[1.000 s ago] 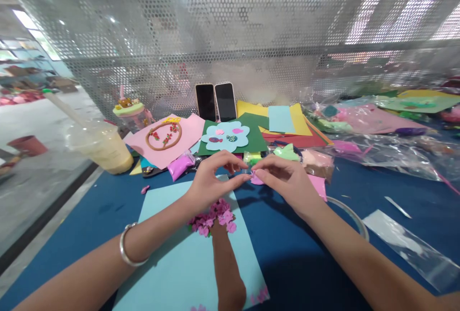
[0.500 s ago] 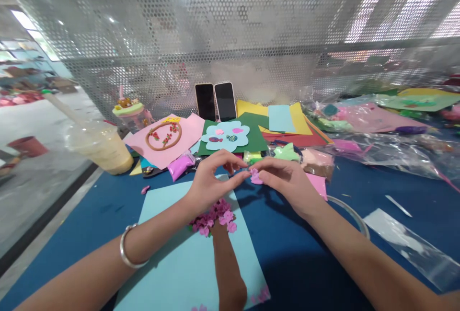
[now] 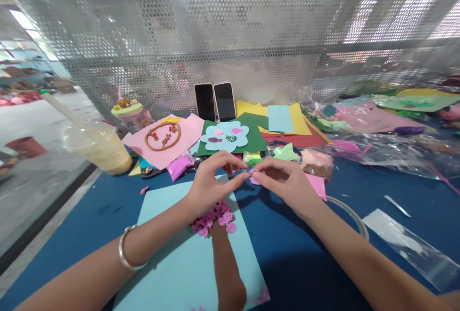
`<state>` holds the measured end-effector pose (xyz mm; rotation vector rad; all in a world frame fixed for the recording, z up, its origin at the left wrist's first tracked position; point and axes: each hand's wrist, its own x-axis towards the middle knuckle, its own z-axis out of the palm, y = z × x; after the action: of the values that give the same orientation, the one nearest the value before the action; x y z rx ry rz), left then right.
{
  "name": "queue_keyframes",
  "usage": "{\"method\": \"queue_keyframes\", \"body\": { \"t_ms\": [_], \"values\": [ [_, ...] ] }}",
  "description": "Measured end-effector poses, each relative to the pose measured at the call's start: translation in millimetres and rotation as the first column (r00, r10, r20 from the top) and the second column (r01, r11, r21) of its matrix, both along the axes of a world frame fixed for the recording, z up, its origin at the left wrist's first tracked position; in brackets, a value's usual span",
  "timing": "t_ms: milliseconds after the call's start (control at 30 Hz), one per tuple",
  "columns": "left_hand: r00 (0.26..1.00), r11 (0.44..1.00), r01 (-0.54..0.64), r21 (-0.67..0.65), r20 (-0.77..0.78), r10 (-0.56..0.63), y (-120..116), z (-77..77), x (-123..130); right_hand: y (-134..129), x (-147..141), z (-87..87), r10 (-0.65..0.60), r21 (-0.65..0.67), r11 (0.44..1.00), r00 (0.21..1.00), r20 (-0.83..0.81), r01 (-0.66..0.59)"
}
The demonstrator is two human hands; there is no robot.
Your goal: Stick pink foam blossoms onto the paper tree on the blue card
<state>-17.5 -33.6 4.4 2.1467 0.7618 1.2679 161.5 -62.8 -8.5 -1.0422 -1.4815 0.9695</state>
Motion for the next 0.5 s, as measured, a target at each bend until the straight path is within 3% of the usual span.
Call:
{"method": "queue_keyframes", "body": {
  "t_ms": [500],
  "values": [
    [0.999, 0.999, 0.034, 0.014, -0.029, -0.033, -3.7, 1.7, 3.6, 4.0, 3.0, -3.9, -0.096, 0.066, 0.993, 0.995, 0.032, 0.093]
  ]
}}
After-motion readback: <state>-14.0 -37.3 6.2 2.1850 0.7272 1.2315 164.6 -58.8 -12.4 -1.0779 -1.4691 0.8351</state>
